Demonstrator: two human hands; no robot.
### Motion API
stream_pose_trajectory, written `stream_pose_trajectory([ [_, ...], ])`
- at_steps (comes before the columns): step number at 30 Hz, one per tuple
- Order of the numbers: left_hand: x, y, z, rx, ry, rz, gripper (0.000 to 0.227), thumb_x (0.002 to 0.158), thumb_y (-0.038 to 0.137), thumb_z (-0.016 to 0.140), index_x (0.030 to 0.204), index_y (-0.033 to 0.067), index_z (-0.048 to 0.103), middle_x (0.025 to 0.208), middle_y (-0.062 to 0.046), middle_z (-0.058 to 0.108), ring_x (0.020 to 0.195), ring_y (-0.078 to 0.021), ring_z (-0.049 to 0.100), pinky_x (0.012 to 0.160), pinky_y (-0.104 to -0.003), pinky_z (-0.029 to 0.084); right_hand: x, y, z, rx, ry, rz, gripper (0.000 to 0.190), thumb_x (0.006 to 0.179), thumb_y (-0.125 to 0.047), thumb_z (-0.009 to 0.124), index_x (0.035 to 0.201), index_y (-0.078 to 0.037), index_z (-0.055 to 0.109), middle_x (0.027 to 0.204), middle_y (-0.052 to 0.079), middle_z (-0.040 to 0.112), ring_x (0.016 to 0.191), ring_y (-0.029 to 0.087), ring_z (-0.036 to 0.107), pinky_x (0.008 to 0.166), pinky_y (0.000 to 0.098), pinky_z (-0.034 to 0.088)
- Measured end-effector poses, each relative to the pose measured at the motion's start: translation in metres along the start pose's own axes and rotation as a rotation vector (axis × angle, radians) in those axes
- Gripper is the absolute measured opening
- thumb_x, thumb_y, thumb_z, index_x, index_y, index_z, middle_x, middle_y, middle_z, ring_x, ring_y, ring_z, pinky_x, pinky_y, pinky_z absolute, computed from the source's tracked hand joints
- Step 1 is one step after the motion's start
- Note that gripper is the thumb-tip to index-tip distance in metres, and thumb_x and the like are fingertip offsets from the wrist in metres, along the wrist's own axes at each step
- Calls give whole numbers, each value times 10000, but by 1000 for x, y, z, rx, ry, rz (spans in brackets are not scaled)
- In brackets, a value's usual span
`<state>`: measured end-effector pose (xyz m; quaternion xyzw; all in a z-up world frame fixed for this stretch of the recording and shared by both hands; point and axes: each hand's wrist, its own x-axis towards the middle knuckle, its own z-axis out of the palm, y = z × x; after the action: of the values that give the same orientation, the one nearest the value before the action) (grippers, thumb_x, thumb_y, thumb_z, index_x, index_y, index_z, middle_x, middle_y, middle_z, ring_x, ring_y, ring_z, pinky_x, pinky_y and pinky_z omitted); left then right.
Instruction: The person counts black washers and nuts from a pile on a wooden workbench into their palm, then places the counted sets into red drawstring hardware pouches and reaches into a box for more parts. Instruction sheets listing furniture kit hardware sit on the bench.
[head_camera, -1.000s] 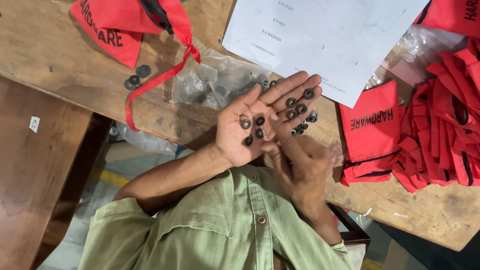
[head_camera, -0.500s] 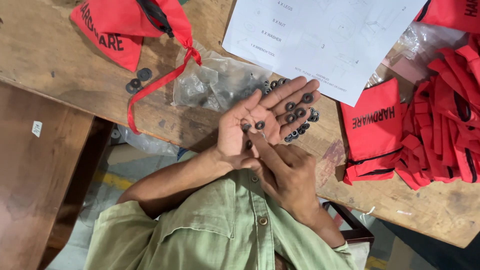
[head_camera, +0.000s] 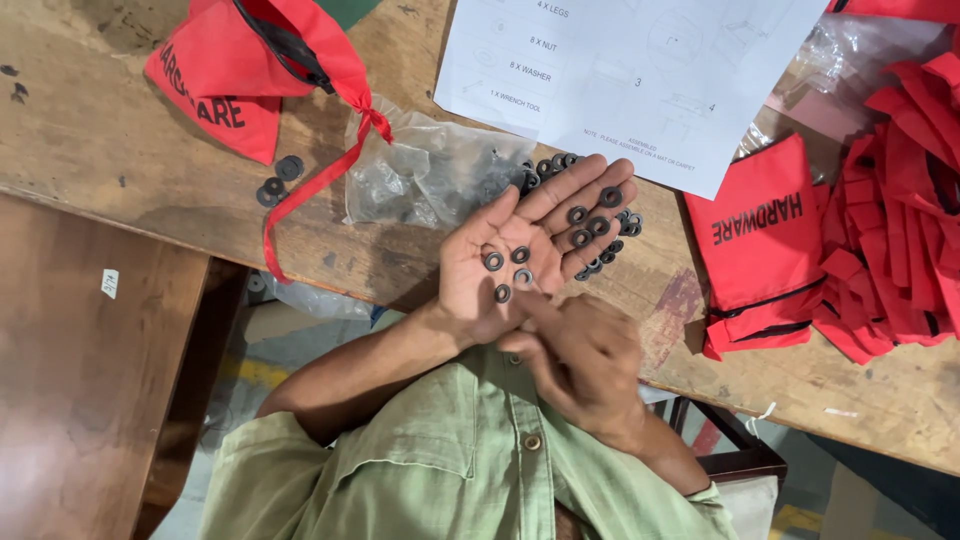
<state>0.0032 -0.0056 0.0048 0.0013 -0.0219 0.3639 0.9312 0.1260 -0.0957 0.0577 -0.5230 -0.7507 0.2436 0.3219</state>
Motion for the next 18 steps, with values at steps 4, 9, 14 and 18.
stream_pose_trajectory([
  [4, 1, 1, 1, 17, -14, 20, 711, 1123, 420, 354, 1665, -20, 216, 1738, -172, 199, 1632, -258, 201, 1355, -386, 220, -18, 6, 8, 129, 433, 144, 263, 1094, -151, 584, 1291, 10, 648, 847, 70, 643, 709, 131, 585, 638, 304, 469],
  [9, 5, -2, 9, 7, 1, 39, 704, 1128, 421, 362, 1664, -16, 231, 1711, -173, 207, 1609, -259, 203, 1335, -382, 212, -15, 23, 23, 833, 809, 236, 388, 1225, -248, 482, 1512, 13, 488, 1386, 134, 590, 1208, 190, 575, 1071, 363, 484],
  [14, 13, -7, 13, -49, 35, 110, 679, 1142, 427, 337, 1650, -17, 259, 1747, -169, 247, 1591, -254, 243, 1330, -369, 234, 0, 34, 21, 1146, 732, 376, 566, 1176, -390, 384, 1596, -11, 386, 1663, 141, 433, 1535, 232, 393, 1336, 401, 269],
  [18, 15, -17, 12, -1, 112, 160, 618, 1175, 414, 300, 1628, -7, 307, 1711, -191, 296, 1595, -300, 309, 1349, -418, 269, 5, 41, 26, 1345, 798, 447, 592, 1152, -416, 376, 1584, -12, 397, 1630, 127, 438, 1550, 247, 382, 1351, 426, 279],
])
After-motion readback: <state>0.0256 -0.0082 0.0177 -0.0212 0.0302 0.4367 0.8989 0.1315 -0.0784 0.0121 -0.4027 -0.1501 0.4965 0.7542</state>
